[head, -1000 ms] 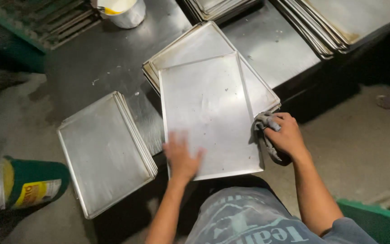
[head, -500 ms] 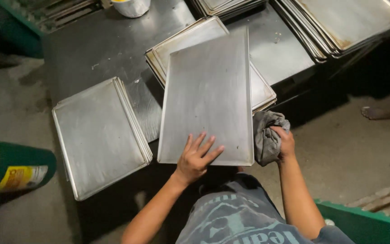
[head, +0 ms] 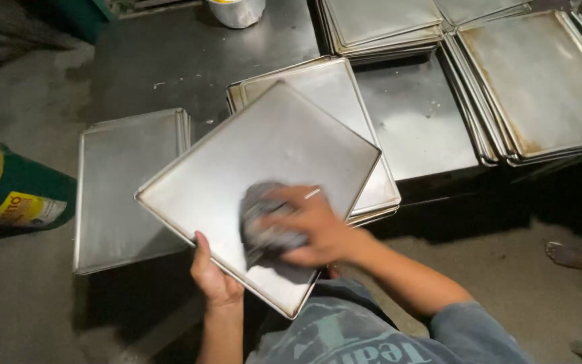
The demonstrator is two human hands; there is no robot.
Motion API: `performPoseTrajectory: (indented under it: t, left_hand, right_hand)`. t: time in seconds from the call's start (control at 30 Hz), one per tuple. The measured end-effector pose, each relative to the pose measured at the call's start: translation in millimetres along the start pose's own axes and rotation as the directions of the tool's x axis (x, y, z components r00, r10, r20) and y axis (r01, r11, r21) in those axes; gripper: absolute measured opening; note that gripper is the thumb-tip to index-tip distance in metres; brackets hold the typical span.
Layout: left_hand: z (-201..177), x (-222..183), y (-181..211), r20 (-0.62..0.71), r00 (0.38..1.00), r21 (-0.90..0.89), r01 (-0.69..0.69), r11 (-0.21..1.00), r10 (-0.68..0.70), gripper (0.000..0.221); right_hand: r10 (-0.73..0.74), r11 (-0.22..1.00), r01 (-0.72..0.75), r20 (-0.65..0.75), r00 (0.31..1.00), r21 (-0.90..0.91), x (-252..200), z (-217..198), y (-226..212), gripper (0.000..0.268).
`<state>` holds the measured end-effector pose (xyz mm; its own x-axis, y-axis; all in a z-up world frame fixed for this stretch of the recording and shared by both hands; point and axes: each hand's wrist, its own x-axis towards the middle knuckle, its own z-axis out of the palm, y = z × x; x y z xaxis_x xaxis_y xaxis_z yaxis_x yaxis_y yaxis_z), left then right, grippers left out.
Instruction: Greasing or wiping metal baking trays with a cloth in a commercial bakery setting.
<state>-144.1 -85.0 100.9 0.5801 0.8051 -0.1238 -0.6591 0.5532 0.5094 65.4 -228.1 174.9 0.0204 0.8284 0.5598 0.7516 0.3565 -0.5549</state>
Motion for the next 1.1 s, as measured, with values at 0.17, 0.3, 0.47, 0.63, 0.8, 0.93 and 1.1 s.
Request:
performPoseTrajectory:
  t: [0.17, 0.3, 0.47, 0.63, 0.8, 0.93, 1.1]
  left_hand:
    - [-7, -3, -12, -0.111, 0.994, 0.014, 0.002, 1.0, 0.0, 0.068]
    - [-48, 0, -39, -0.145, 0.989, -0.026, -0.033, 0.999, 0.028, 0.07]
    - [-69, 13, -104, -0.418, 0.9, 0.181, -0.05, 0.982, 0.123, 0.06]
    - [-125, 24, -143, -0.502, 0.789, 0.478, -0.087, 0.874, 0.353, 0.03]
    - [-159, 29, -112, -0.468, 0.881, 0.56, 0.356, 0.748, -0.069, 0.02]
    - [-150, 39, -115, -0.503, 0.86, 0.522, 0.378, 0.764, -0.081, 0.023]
    - [-127, 25, -101, -0.439, 0.891, 0.571, 0.377, 0.729, -0.117, 0.016]
  right_hand:
    - [0.044, 0.982, -0.026, 0.094, 0.995, -0.186, 18, 41, 43, 0.065]
    - [0.258, 0.859, -0.235, -0.013, 0.966, -0.455, 39, 28, 180, 0.055]
    - [0.32, 0.768, -0.351, -0.154, 0.935, -0.536, 46, -9, 288, 0.051]
    - [0.246, 0.815, -0.266, -0.108, 0.963, -0.515, 60, -8, 337, 0.054]
    - [0.336, 0.756, -0.352, -0.134, 0.932, -0.552, 65, 11, 314, 0.055]
    - [0.286, 0.82, -0.219, 0.047, 0.957, -0.53, 18, 64, 205, 0.065]
    - [-0.035, 0.964, 0.108, 0.289, 0.957, -0.244, -29, 114, 117, 0.064]
